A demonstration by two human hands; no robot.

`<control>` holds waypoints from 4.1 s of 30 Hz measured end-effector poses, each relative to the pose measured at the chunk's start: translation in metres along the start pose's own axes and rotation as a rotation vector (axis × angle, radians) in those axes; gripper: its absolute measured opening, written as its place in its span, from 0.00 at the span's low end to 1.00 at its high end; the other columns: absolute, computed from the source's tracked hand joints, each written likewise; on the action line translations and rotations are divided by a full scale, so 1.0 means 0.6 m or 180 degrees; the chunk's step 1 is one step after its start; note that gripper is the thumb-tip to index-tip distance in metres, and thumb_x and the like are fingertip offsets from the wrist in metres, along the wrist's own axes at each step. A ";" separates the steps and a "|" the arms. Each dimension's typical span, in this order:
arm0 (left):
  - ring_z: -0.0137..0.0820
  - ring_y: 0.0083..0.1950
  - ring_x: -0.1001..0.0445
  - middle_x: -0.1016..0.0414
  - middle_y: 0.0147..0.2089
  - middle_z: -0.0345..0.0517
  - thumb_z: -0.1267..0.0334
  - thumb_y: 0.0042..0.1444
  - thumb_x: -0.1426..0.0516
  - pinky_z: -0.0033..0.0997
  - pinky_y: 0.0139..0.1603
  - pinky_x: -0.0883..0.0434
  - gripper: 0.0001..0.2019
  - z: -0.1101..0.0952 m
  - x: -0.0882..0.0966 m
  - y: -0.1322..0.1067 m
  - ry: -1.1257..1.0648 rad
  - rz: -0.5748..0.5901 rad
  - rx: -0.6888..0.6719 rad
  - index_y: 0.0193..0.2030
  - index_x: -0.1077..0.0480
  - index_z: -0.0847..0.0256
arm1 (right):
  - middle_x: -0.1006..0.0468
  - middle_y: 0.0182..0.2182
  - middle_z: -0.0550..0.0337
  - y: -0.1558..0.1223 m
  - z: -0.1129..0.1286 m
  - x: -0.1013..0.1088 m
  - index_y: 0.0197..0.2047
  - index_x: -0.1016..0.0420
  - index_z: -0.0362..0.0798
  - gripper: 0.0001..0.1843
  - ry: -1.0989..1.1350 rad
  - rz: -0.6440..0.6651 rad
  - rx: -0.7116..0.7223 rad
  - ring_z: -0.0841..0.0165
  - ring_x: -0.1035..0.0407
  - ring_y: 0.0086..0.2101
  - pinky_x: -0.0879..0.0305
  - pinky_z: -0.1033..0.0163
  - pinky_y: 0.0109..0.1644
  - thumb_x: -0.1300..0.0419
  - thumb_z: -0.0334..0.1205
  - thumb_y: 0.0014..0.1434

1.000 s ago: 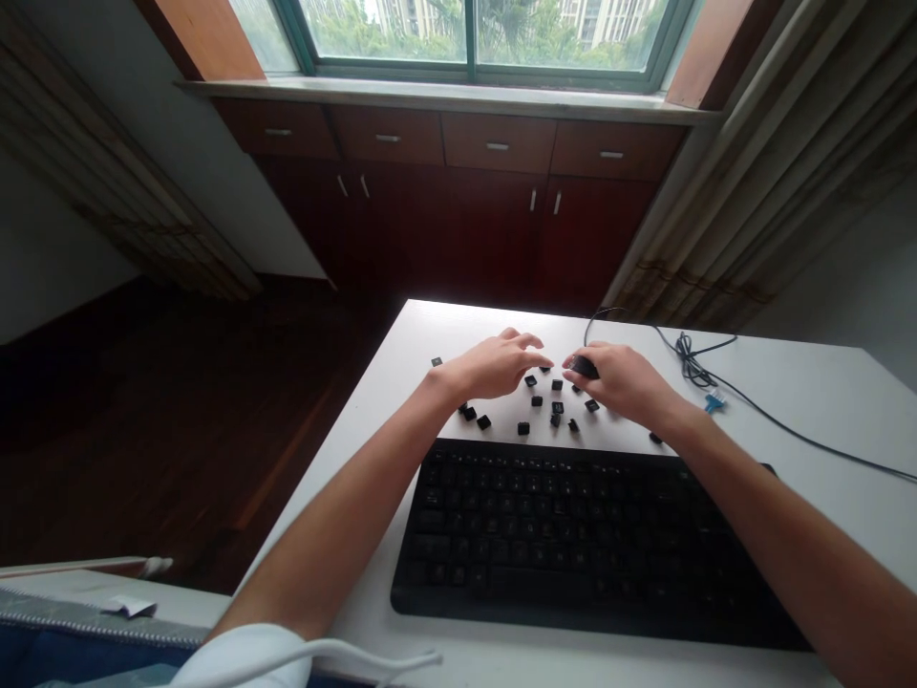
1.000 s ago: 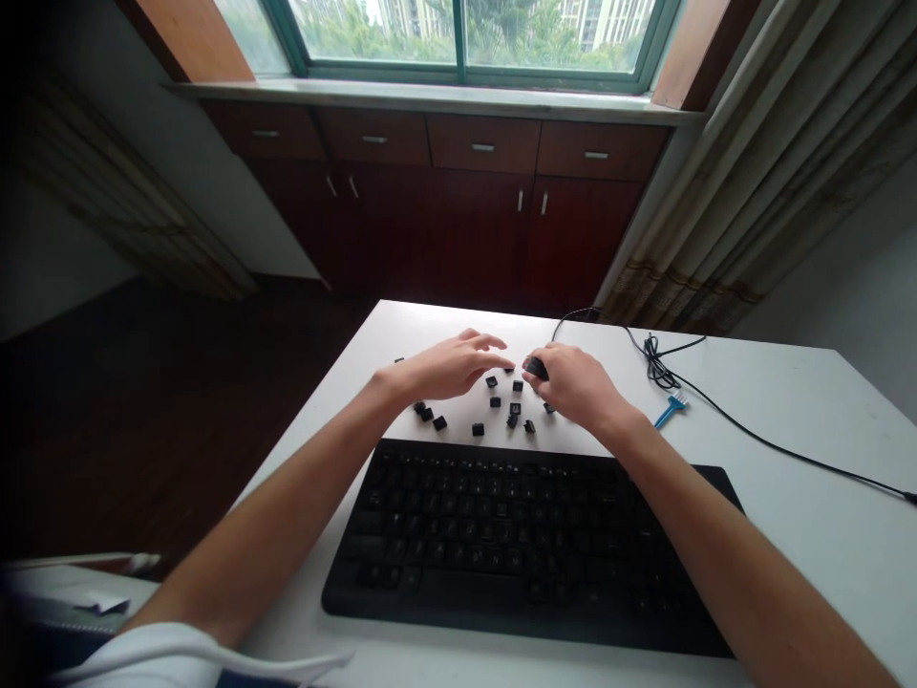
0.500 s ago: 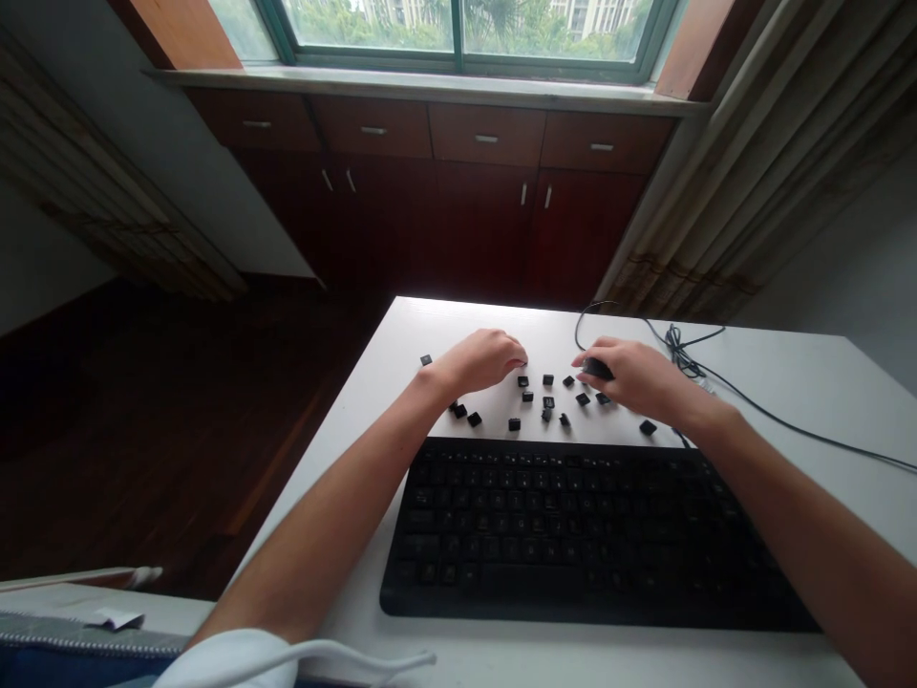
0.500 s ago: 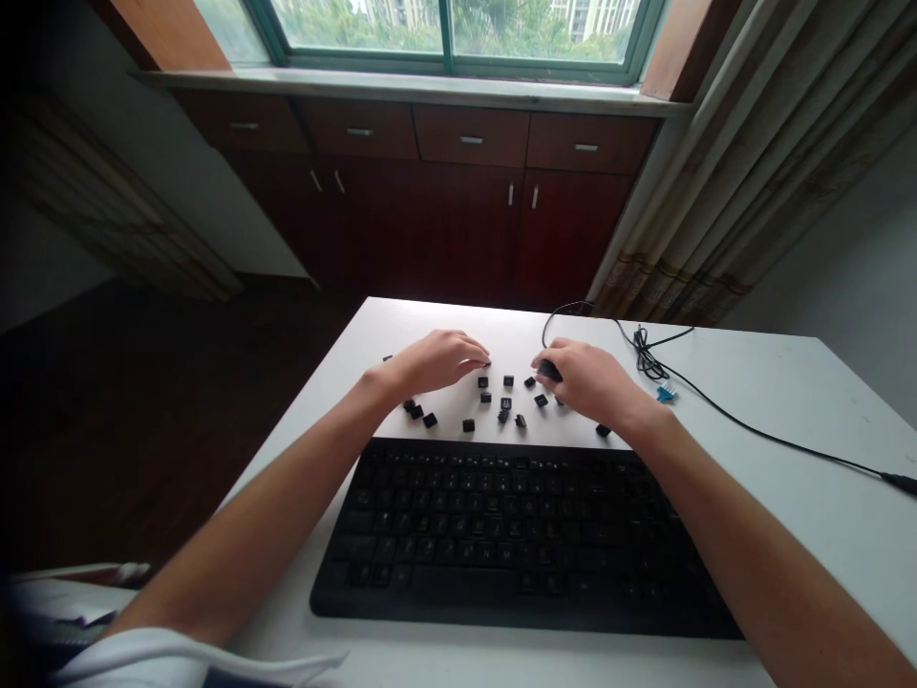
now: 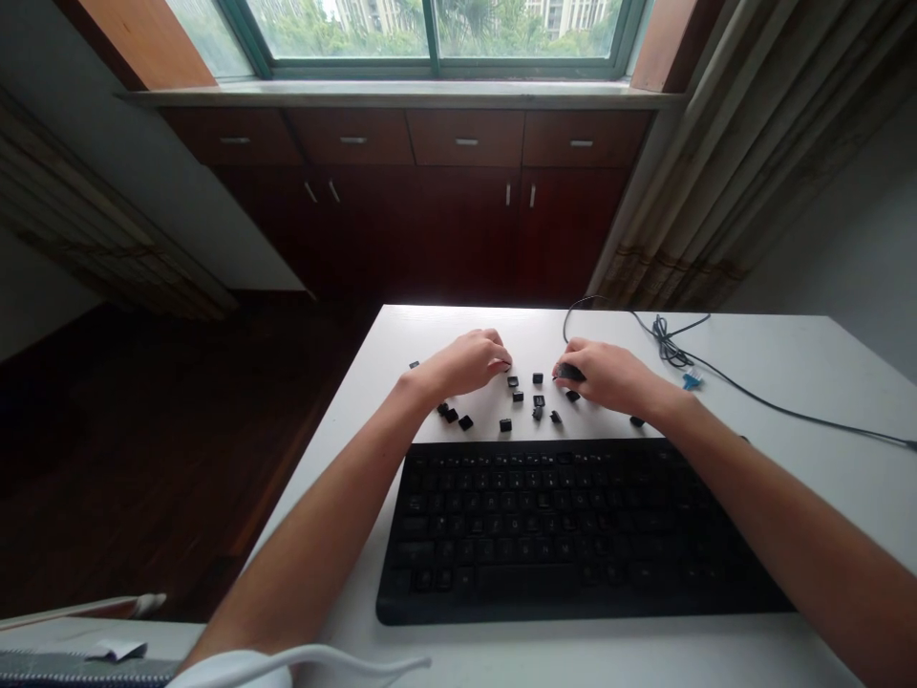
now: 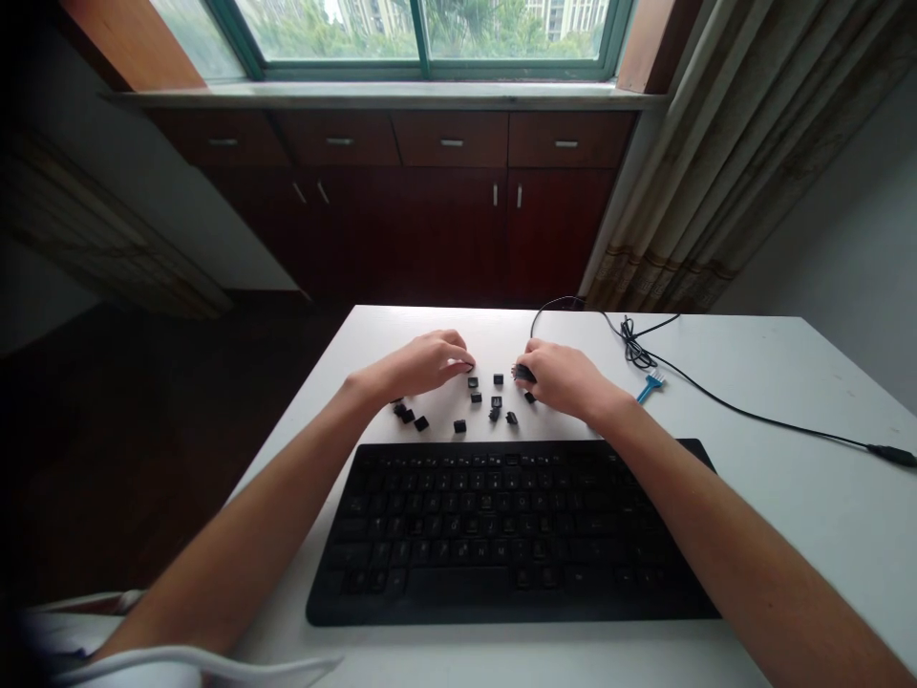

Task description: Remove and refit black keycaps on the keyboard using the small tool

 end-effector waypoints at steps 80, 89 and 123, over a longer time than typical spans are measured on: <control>0.25 0.30 0.30 0.27 0.29 0.37 0.52 0.49 0.30 0.26 0.32 0.35 0.17 -0.180 0.115 -0.040 -0.0104 -0.0566 -0.1183 0.32 0.27 0.63 | 0.40 0.17 0.71 -0.073 0.075 0.054 0.38 0.21 0.46 0.23 0.3220 0.0339 -0.0500 0.78 0.49 0.18 0.55 0.69 0.19 0.32 0.59 0.54; 0.27 0.34 0.26 0.23 0.33 0.41 0.56 0.54 0.32 0.26 0.37 0.31 0.12 -0.202 0.119 -0.094 -0.0125 -0.0843 -0.0905 0.37 0.23 0.62 | 0.38 0.16 0.70 -0.069 0.100 0.027 0.36 0.24 0.46 0.21 0.3873 0.0298 -0.0312 0.76 0.47 0.18 0.51 0.69 0.21 0.29 0.56 0.53; 0.36 0.57 0.33 0.29 0.55 0.49 0.62 0.67 0.42 0.39 0.59 0.28 0.15 -0.163 -0.026 -0.312 -0.0433 -0.0495 0.0366 0.58 0.24 0.46 | 0.21 0.53 0.56 -0.154 0.243 -0.063 0.49 0.23 0.49 0.16 0.0764 -0.0076 0.1454 0.64 0.21 0.40 0.29 0.63 0.39 0.42 0.25 0.60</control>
Point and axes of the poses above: each hand's wrist, its own y-axis towards the middle knuckle, its own x-axis out of the back of the hand, z = x × y, the point moved 6 cm from there along y, towards the middle knuckle
